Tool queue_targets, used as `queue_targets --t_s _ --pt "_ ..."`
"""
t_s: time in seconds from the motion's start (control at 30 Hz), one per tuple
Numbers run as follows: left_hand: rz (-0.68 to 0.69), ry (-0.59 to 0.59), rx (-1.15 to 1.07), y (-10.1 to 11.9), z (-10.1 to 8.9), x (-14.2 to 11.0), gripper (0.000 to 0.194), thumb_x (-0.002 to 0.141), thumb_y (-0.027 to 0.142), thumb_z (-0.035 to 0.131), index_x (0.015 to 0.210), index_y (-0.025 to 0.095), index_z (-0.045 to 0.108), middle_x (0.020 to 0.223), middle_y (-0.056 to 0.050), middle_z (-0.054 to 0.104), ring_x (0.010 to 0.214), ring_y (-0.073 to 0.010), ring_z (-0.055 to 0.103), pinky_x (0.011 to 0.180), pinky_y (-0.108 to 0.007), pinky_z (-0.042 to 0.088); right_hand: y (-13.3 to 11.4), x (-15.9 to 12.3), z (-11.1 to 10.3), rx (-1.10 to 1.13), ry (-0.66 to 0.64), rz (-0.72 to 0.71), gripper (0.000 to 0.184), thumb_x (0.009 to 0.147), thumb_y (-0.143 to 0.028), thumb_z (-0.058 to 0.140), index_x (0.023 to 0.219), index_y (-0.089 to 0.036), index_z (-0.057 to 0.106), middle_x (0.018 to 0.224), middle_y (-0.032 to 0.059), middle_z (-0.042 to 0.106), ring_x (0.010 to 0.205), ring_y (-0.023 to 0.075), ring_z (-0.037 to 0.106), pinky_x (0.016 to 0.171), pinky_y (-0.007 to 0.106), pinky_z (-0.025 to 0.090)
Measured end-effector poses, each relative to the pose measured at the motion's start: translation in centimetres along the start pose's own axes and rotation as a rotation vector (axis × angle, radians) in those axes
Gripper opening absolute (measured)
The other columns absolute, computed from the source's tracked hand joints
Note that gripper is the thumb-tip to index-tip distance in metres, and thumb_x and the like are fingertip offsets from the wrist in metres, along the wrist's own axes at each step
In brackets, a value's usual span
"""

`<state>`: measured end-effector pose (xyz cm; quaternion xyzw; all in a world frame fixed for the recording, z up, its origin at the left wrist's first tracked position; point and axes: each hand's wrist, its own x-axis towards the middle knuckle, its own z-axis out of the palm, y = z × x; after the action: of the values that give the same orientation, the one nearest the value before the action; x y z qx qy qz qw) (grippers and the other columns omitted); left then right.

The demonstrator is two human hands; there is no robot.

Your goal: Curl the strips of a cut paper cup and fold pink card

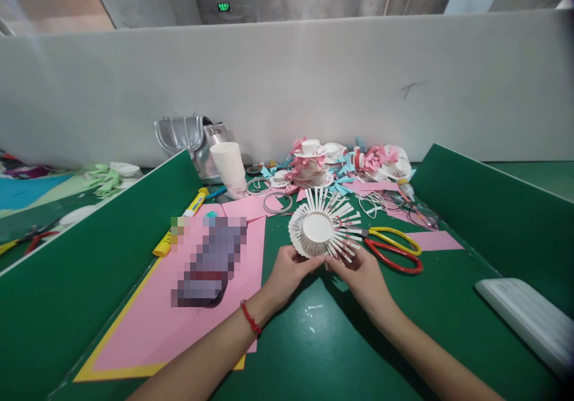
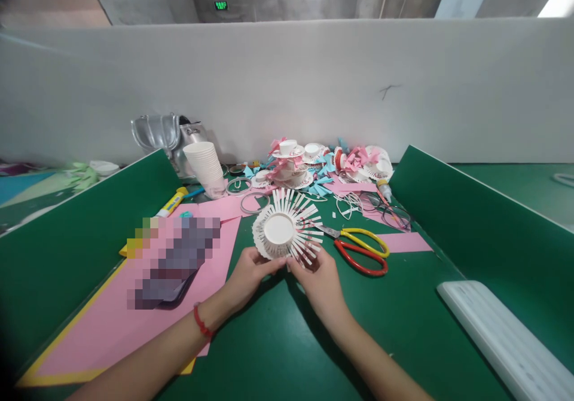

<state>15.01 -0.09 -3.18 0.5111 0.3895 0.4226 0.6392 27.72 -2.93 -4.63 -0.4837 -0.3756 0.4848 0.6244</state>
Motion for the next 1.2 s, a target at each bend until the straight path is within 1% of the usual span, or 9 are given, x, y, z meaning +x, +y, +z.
queue_targets --t_s 0.17,0.3,0.53,0.7,0.8,0.9,1.0,1.1,1.2 --pt "-0.002 -0.007 -0.075 -0.2 -0.1 0.2 0.011 0.057 0.016 0.069 0.066 0.012 0.066 0.061 0.0 0.064 0.056 -0.0106 0.052 0.056 -0.021 0.039 0.1 0.0 0.1 0.037 0.008 0.03 0.031 0.054 -0.02 0.072 0.08 -0.015 0.057 0.074 0.0017 0.067 0.061 0.0146 0.062 0.061 0.028 0.051" --pt "0.004 -0.024 -0.051 -0.3 -0.2 0.2 0.011 0.058 0.019 0.068 0.064 0.01 0.065 0.058 -0.001 0.062 0.054 -0.0095 0.05 0.054 -0.021 0.037 0.0 0.0 0.1 0.042 -0.013 0.049 0.033 0.054 -0.02 0.072 0.082 -0.015 0.057 0.072 0.0006 0.067 0.06 0.0132 0.061 0.058 0.026 0.051" --pt "0.004 -0.023 0.049 -0.6 -0.5 0.3 0.015 0.062 0.022 0.066 0.059 0.008 0.062 0.055 -0.002 0.06 0.052 -0.0096 0.048 0.051 -0.021 0.034 -0.1 0.0 0.0 0.016 -0.013 0.038 0.038 0.053 -0.022 0.074 0.086 -0.014 0.058 0.076 0.0023 0.067 0.062 0.0143 0.061 0.06 0.027 0.051" --pt "0.011 -0.03 0.022 -0.4 -0.4 0.4 0.014 0.061 0.022 0.066 0.057 0.009 0.061 0.055 -0.001 0.059 0.051 -0.0092 0.047 0.05 -0.021 0.033 -0.1 0.0 0.1 0.02 -0.02 0.027 0.039 0.051 -0.024 0.075 0.085 -0.014 0.057 0.078 0.0039 0.067 0.066 0.0167 0.062 0.062 0.03 0.052" --pt "-0.001 0.009 0.011 -0.3 -0.2 0.4 0.012 0.059 0.02 0.066 0.055 0.011 0.059 0.051 0.001 0.056 0.049 -0.0086 0.044 0.047 -0.021 0.032 0.0 0.0 0.2 -0.004 -0.041 0.021 0.041 0.049 -0.025 0.076 0.084 -0.015 0.056 0.078 0.004 0.067 0.067 0.0176 0.062 0.062 0.031 0.052" --pt "0.005 0.059 0.03 -0.4 0.0 0.4 0.016 0.058 0.02 0.065 0.05 0.011 0.055 0.047 0.002 0.052 0.047 -0.0079 0.042 0.047 -0.02 0.03 0.1 -0.1 0.3 -0.074 -0.046 -0.018 0.038 0.055 -0.027 0.072 0.086 -0.017 0.053 0.082 0.0048 0.066 0.072 0.0187 0.062 0.066 0.032 0.051" --pt "0.015 0.112 0.002 -0.7 -0.1 0.5 0.017 0.058 0.022 0.066 0.053 0.012 0.055 0.048 0.003 0.05 0.047 -0.0071 0.04 0.046 -0.02 0.03 -0.1 -0.2 -0.2 -0.261 -0.005 -0.169 0.048 0.058 -0.028 0.07 0.099 -0.019 0.046 0.091 0.0069 0.061 0.079 0.0204 0.061 0.067 0.034 0.051" --pt "0.016 0.132 -0.017 -1.1 -0.3 0.6 0.018 0.061 0.025 0.066 0.056 0.012 0.054 0.05 0.003 0.05 0.046 -0.0064 0.038 0.046 -0.02 0.03 -0.7 -0.3 -0.9 -0.656 0.056 -0.515 0.068 0.058 -0.024 0.07 0.117 -0.02 0.037 0.11 0.0122 0.05 0.094 0.0248 0.053 0.077 0.041 0.046" --pt "0.016 0.113 -0.011 -1.3 -0.4 0.7 0.019 0.062 0.027 0.066 0.058 0.011 0.055 0.052 0.002 0.052 0.047 -0.0066 0.039 0.046 -0.02 0.03 -1.3 -0.5 -1.2 -1.041 0.008 -0.822 0.05 0.066 -0.018 0.065 0.113 -0.024 0.047 0.118 0.0126 0.043 0.108 0.0287 0.043 0.084 0.047 0.038"
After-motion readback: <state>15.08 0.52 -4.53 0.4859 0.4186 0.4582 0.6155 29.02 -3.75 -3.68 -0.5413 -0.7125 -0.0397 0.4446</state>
